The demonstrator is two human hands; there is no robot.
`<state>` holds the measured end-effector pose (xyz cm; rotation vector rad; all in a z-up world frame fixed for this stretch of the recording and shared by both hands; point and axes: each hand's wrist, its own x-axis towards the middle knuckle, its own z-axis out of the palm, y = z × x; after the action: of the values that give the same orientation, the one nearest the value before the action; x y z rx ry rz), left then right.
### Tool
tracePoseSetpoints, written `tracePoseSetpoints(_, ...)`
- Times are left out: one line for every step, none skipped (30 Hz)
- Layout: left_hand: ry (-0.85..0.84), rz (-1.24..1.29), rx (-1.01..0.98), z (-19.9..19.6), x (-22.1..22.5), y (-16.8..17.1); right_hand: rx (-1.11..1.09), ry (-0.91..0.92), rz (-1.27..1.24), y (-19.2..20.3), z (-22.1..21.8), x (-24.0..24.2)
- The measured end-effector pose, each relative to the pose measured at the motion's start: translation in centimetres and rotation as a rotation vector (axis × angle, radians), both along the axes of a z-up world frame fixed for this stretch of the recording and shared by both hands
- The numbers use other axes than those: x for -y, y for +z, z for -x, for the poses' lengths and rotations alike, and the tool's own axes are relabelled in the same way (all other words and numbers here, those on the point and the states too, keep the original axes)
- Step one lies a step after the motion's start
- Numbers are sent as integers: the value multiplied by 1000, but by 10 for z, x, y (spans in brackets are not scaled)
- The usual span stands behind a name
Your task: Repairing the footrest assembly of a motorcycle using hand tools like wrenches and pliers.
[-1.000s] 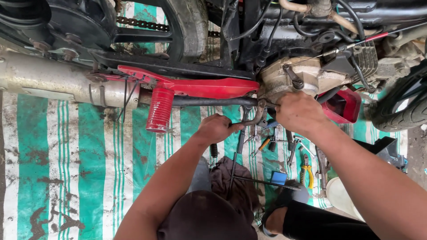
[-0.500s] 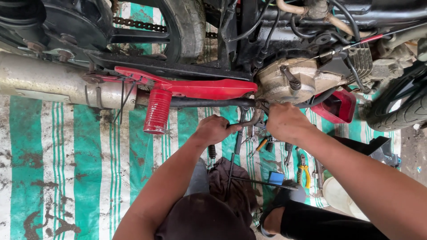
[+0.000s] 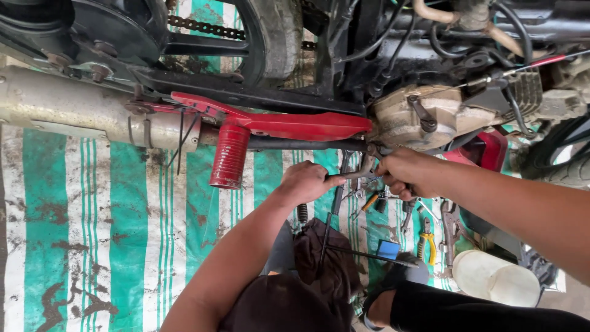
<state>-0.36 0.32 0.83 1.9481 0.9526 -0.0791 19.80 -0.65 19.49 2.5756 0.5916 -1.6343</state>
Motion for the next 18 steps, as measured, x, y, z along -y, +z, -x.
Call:
tracePoseSetpoints(4,2,-4,2,1,4,-4,4,2,0,1,0)
tracePoseSetpoints(7,-5,-1,4,3,8,3,17,-7,-1,2,1)
tracePoseSetpoints(9,-12,1,5,5,12,10,31,-16,-1,3,2)
tracePoseSetpoints(9,-10,-2,6,4,12,7,31,-14,-5,1,4)
tracePoseSetpoints(4,-18,-1,6,4,13,3,27,-32,-9,-1,6)
tracePoseSetpoints(-1,-29,3,5,2,14,4,24,-52,-11,-4,7)
tracePoseSetpoints(-1,-29,5,5,1,13,5,24,-53,-11,-3,8)
tracePoseSetpoints(1,-41,22,5,1,12,11,-1,-72,-12,-2,10)
tracePoseSetpoints(4,-54,39,4,1,10,17,-26,-92,-13,-1,11)
tracePoseSetpoints(2,-50,36,1,0,3,14,-28,-88,-12,2,11)
tracePoseSetpoints(-23,-43,24,-3,-1,-5,8,-31,-102,-11,5,11)
tracePoseSetpoints(-51,-35,12,-7,-1,-11,4,-37,-114,-9,6,12)
tracePoseSetpoints(-56,-30,11,-8,1,-11,2,-42,-109,-24,1,22)
tracePoseSetpoints(-42,-29,26,-7,-1,-11,55,-24,-170,-39,-4,30)
tracePoseSetpoints(-29,-27,41,-7,-2,-10,107,-6,-232,-54,-9,39)
tracePoseSetpoints(-33,-29,43,-10,0,-16,110,-9,-233,-49,4,43)
tracePoseSetpoints(-23,-43,30,-13,4,-23,246,182,-217,-44,17,48)
tracePoseSetpoints(-12,-57,16,-16,6,-29,382,375,-200,-38,30,52)
